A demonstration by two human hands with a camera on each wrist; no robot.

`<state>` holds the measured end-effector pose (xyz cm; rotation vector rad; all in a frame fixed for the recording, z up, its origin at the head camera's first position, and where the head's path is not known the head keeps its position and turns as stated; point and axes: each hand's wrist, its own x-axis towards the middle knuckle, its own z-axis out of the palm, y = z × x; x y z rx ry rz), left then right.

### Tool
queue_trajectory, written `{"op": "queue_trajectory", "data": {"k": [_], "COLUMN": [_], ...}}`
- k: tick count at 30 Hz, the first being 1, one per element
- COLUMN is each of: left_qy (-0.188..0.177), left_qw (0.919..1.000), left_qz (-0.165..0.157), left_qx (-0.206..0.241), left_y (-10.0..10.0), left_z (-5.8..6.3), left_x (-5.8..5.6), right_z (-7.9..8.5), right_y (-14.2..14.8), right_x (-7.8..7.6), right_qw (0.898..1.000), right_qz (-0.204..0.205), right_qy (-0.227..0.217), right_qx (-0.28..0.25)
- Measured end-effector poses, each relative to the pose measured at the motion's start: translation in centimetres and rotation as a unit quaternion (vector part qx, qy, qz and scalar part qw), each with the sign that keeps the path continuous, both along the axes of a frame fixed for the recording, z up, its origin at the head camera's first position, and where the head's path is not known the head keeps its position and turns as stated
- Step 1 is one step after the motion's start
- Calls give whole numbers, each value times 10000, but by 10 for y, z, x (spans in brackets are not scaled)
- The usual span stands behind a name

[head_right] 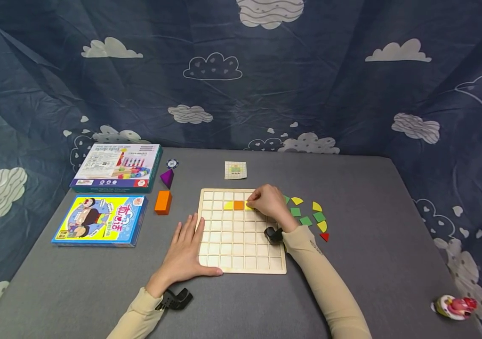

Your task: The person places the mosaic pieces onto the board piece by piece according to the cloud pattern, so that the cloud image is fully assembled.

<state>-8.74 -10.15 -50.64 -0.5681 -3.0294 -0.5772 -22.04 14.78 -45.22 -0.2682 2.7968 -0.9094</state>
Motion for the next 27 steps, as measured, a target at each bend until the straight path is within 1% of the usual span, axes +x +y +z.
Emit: {"op": "queue_trajectory", "data": {"k": [3, 8, 12, 16, 20, 24, 27], "left_qy": [15, 19, 20, 32, 68, 92, 80], "left_qw": [10000, 10000, 10000, 10000, 10000, 9999, 9999], "left_qz": [2, -1, 1, -17, -23, -24, -22], "left_qx": [-10, 25, 15, 36, 35, 47, 62], "left_y": [0, 0, 0, 0, 0, 0, -1], "left_z": [0, -1, -1, -1, -2, -2, -1], "left_x": [-1, -1, -1, 0, 0, -1, -1], "right_z": [0, 2, 0, 0, 2, 2, -1], "right_y": [1, 6, 10, 17, 29, 50, 66], "right_x": [0, 4, 6, 10, 14, 14, 12], "right_qw": [10000, 9998, 9994, 9987, 9979, 9949, 9915], "right_qz": [33, 188, 315, 388, 186, -125, -364], "right_qy": [19, -85, -78, 79, 313, 788, 1055], "right_qx": [62, 38, -82, -316, -541, -621, -671]}}
